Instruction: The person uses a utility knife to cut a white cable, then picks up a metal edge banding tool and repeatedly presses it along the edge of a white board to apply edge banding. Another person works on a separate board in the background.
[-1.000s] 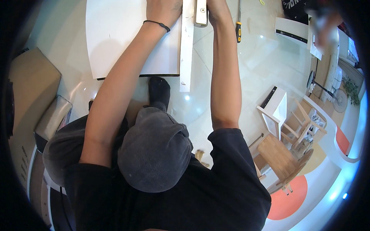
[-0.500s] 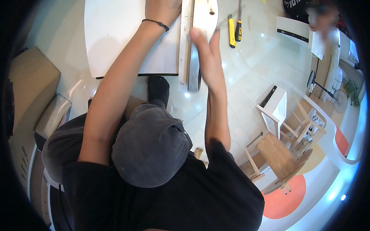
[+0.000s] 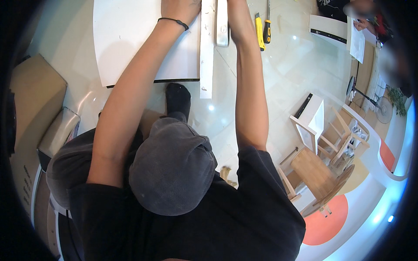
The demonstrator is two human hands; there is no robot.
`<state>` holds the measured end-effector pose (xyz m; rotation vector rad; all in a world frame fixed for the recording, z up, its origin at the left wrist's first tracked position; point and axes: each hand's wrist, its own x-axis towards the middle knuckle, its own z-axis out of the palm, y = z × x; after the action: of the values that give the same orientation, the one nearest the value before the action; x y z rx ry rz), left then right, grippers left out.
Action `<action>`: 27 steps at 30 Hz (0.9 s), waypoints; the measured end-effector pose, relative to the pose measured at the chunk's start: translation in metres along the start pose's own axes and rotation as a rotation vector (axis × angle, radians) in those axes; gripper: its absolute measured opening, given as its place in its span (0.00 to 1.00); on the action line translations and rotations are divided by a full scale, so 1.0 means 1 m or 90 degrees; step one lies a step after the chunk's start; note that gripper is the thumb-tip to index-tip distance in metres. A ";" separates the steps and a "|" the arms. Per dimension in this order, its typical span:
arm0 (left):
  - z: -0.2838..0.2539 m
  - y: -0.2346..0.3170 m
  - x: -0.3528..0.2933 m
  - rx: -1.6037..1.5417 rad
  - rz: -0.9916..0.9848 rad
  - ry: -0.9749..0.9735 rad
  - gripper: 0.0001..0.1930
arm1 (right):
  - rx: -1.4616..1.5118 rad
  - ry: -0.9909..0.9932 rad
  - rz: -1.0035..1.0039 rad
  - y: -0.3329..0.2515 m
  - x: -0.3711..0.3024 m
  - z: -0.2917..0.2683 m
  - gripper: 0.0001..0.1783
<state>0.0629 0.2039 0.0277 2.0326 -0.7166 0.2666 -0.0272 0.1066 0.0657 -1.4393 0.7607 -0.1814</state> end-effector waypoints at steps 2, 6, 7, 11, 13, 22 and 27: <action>0.001 0.000 0.000 0.015 0.005 0.014 0.25 | 0.015 -0.033 -0.065 -0.003 0.008 0.002 0.28; -0.002 0.002 0.001 -0.001 -0.007 -0.002 0.25 | -0.036 0.000 -0.021 0.001 -0.027 0.001 0.29; -0.003 0.002 0.001 -0.003 -0.015 -0.013 0.25 | -0.056 0.015 0.005 0.004 -0.039 0.001 0.30; -0.005 0.004 0.002 -0.016 -0.015 -0.006 0.25 | -0.122 -0.001 0.004 0.009 -0.100 0.002 0.48; -0.003 0.003 0.002 -0.021 -0.009 0.000 0.25 | -0.073 0.050 0.103 0.011 -0.123 0.001 0.45; 0.001 0.000 -0.001 -0.009 -0.009 -0.001 0.25 | -0.110 0.106 0.056 0.017 -0.136 0.005 0.42; 0.000 0.000 -0.003 -0.021 -0.003 0.001 0.26 | -0.030 0.023 0.042 -0.005 -0.024 -0.001 0.33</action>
<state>0.0609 0.2046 0.0263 2.0021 -0.7102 0.2523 -0.0438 0.1181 0.0788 -1.4571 0.8458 -0.1402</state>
